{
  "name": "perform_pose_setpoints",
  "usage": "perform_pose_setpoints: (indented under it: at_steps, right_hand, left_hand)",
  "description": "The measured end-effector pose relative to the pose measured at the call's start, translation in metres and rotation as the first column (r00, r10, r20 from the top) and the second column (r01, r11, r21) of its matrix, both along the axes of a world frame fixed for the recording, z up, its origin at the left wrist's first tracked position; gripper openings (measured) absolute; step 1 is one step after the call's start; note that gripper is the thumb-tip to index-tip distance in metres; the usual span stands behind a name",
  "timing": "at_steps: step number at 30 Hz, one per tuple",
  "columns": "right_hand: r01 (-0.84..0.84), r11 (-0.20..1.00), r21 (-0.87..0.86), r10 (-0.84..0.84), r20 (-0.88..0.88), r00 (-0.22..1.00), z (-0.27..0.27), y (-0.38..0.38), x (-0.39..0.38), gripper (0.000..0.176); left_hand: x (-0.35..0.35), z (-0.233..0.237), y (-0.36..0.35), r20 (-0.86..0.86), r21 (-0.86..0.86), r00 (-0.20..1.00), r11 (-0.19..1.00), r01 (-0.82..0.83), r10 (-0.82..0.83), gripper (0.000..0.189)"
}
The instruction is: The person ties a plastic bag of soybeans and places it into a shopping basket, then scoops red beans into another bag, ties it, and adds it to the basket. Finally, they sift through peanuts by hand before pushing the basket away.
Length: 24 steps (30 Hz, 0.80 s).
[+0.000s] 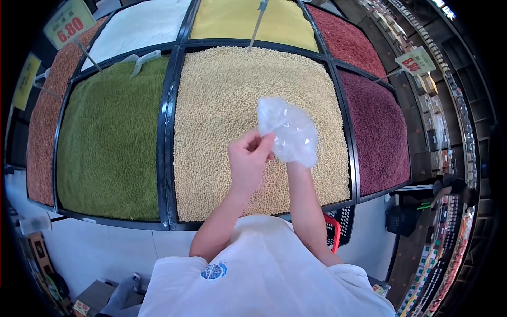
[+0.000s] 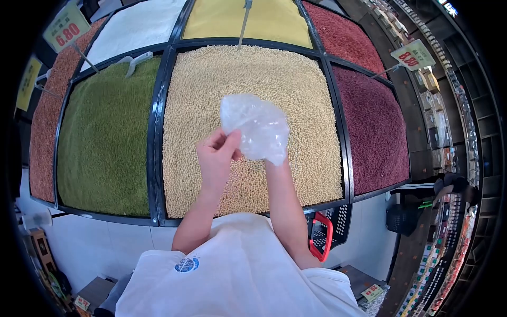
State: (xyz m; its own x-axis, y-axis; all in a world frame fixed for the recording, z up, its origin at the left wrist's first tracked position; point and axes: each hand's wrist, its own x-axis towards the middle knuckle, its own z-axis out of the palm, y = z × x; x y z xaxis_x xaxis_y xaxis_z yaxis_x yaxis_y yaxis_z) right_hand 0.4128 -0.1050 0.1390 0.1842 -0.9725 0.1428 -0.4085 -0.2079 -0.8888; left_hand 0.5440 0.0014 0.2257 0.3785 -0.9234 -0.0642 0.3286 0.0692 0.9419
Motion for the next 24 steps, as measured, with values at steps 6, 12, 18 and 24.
perform_pose_setpoints:
  at_steps: [6, 12, 18, 24]
  right_hand:
    - [-0.422, 0.785, 0.454, -0.314, 0.878, 0.36, -0.038, -0.029, -0.005, 0.037]
    - [-0.383, 0.605, 0.698, -0.61, 0.715, 0.34, 0.024, 0.002, 0.007, 0.048]
    - [-0.54, 0.612, 0.578, -0.387, 0.814, 0.432, -0.002, 0.01, -0.019, 0.042]
    - [-0.45, 0.612, 0.651, -0.479, 0.757, 0.443, -0.014, 0.012, -0.02, 0.041]
  left_hand:
    - [0.026, 0.016, -0.026, -0.319, -0.141, 0.945, 0.983, -0.118, 0.067, 0.017]
    - [0.034, 0.02, -0.03, -0.371, -0.167, 0.919, 0.965, -0.205, 0.131, 0.017]
    - [0.042, 0.001, -0.027, -0.271, -0.142, 0.93, 0.945, -0.294, 0.248, 0.019]
    - [0.038, -0.008, 0.0, -0.178, -0.107, 0.971, 0.978, -0.178, 0.157, 0.039]
